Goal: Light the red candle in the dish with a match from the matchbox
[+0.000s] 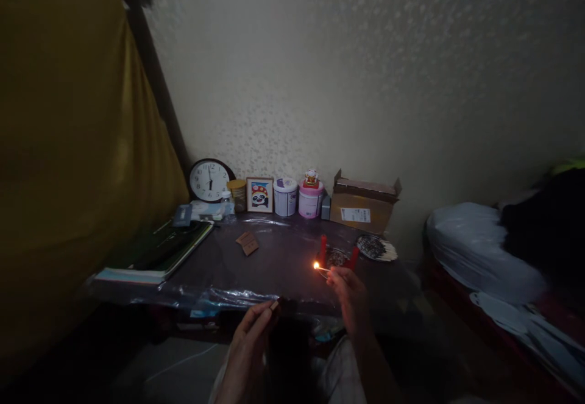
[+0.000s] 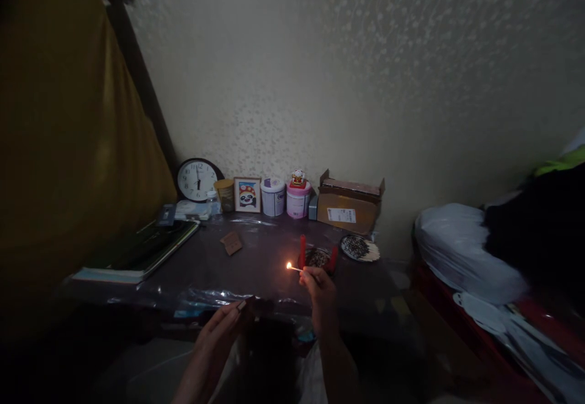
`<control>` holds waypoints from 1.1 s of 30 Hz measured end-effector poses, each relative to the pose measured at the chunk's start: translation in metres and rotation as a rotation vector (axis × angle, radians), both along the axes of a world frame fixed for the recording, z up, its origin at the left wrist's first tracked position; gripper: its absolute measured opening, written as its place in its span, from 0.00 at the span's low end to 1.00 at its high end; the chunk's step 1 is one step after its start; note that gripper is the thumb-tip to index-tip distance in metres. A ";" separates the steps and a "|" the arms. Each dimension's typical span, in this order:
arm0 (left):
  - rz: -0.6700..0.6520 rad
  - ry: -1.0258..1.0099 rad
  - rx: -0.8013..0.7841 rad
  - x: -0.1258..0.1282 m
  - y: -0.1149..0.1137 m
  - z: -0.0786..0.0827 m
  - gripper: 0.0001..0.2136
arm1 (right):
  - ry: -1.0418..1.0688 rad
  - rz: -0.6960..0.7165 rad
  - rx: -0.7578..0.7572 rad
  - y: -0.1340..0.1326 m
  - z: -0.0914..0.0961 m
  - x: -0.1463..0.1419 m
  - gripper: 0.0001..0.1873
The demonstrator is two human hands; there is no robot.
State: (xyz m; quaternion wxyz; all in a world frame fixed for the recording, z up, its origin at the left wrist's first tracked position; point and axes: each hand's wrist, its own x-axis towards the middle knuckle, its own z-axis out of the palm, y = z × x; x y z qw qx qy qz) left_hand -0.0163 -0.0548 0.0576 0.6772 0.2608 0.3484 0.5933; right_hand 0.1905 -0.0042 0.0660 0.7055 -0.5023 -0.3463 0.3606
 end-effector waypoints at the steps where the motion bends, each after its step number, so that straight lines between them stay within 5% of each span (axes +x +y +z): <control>1: 0.001 -0.001 0.000 0.000 0.000 -0.001 0.13 | 0.002 0.005 0.000 0.000 0.001 0.000 0.10; 33: 0.022 -0.009 0.011 -0.001 0.002 -0.002 0.10 | -0.134 0.070 -0.078 0.003 0.009 0.011 0.12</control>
